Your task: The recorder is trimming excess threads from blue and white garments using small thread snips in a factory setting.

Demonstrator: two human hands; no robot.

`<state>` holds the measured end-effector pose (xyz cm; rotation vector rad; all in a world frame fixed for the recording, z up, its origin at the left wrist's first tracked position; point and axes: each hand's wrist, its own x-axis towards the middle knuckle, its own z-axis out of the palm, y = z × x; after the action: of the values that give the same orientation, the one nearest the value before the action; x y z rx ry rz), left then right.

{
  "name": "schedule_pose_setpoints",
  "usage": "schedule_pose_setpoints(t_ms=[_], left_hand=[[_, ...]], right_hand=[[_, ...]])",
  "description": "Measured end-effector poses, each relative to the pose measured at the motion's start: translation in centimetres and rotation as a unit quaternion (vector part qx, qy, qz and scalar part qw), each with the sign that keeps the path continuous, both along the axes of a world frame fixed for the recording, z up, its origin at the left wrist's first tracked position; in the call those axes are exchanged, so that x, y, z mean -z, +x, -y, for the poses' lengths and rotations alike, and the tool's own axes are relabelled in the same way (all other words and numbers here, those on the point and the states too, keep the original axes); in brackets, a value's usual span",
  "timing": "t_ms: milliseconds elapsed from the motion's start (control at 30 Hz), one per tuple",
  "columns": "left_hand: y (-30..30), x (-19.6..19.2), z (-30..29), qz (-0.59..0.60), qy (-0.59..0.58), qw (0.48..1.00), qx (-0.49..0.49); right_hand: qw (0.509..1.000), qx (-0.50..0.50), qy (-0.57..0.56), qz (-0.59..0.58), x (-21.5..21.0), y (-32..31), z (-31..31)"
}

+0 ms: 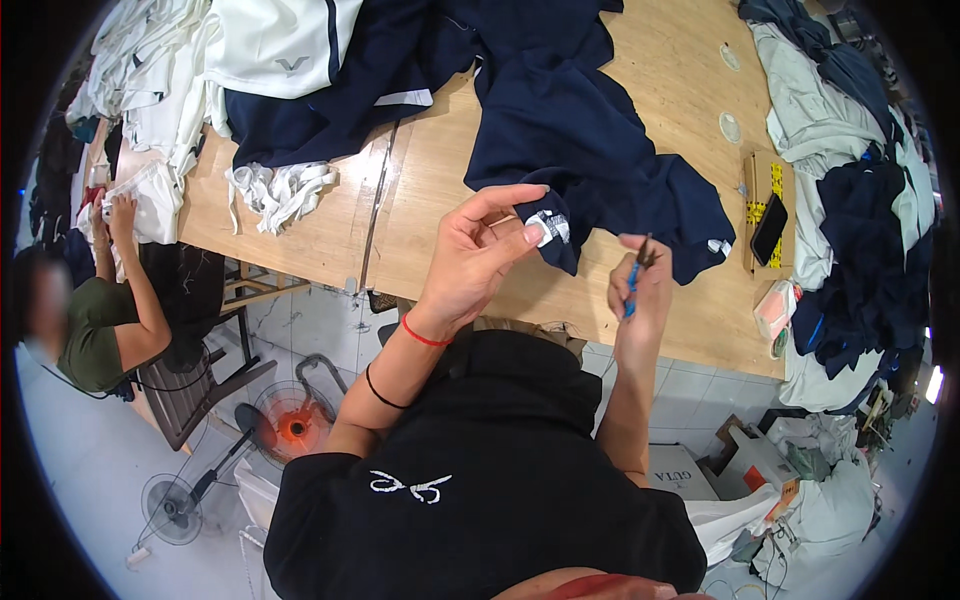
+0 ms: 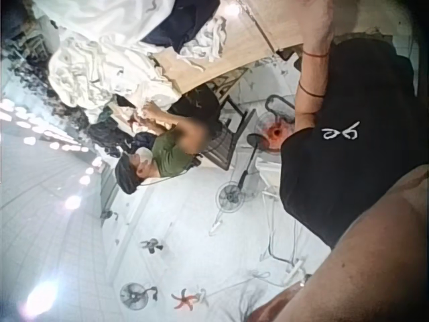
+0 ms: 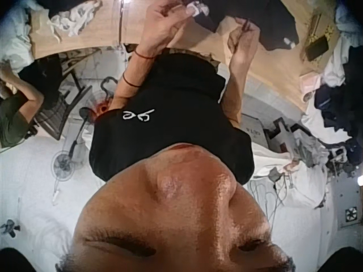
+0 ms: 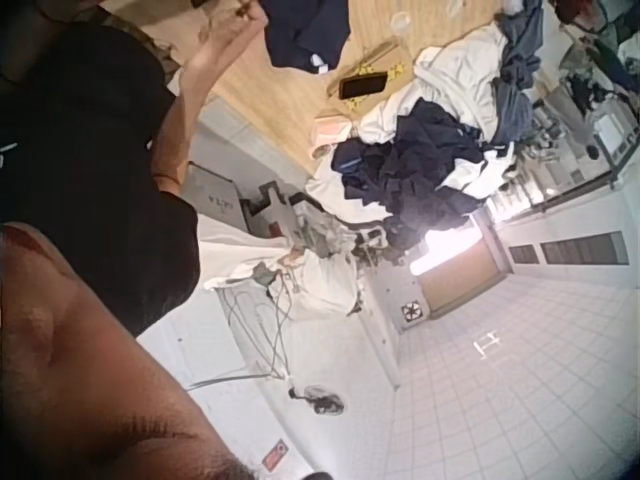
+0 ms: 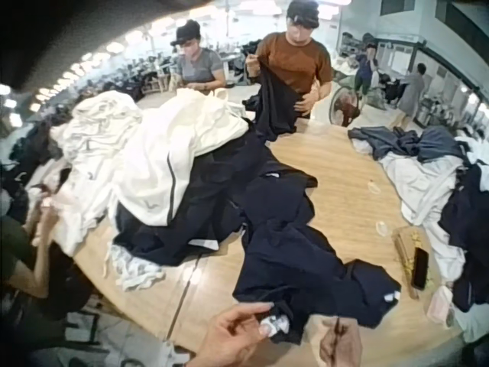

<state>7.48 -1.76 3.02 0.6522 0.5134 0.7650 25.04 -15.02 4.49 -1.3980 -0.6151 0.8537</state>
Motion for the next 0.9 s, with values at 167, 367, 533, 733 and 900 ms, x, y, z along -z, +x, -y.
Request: schedule_pose_setpoints(t_ms=[167, 367, 533, 733, 900], left_hand=[[0.3, -2.7, 0.4, -0.065, -0.035, 0.997, -0.037], [-0.4, -1.6, 0.5, -0.073, 0.114, 0.990, -0.045], [-0.8, -1.7, 0.4, -0.089, 0.134, 0.987, -0.026], [-0.7, -2.2, 0.6, -0.098, 0.126, 0.987, -0.012], [-0.7, -2.0, 0.7, -0.097, 0.128, 0.987, -0.016]], right_hand=[[0.997, -0.069, -0.003, 0.021, -1.6, -2.8, -1.2], [0.995, -0.084, 0.000, 0.053, -2.4, -2.9, -1.9], [0.993, -0.078, 0.019, 0.084, -2.5, -2.9, -2.5], [0.992, -0.092, 0.014, 0.083, -2.5, -3.0, -2.4], [0.990, -0.098, 0.014, 0.103, -2.5, -2.9, -2.2]])
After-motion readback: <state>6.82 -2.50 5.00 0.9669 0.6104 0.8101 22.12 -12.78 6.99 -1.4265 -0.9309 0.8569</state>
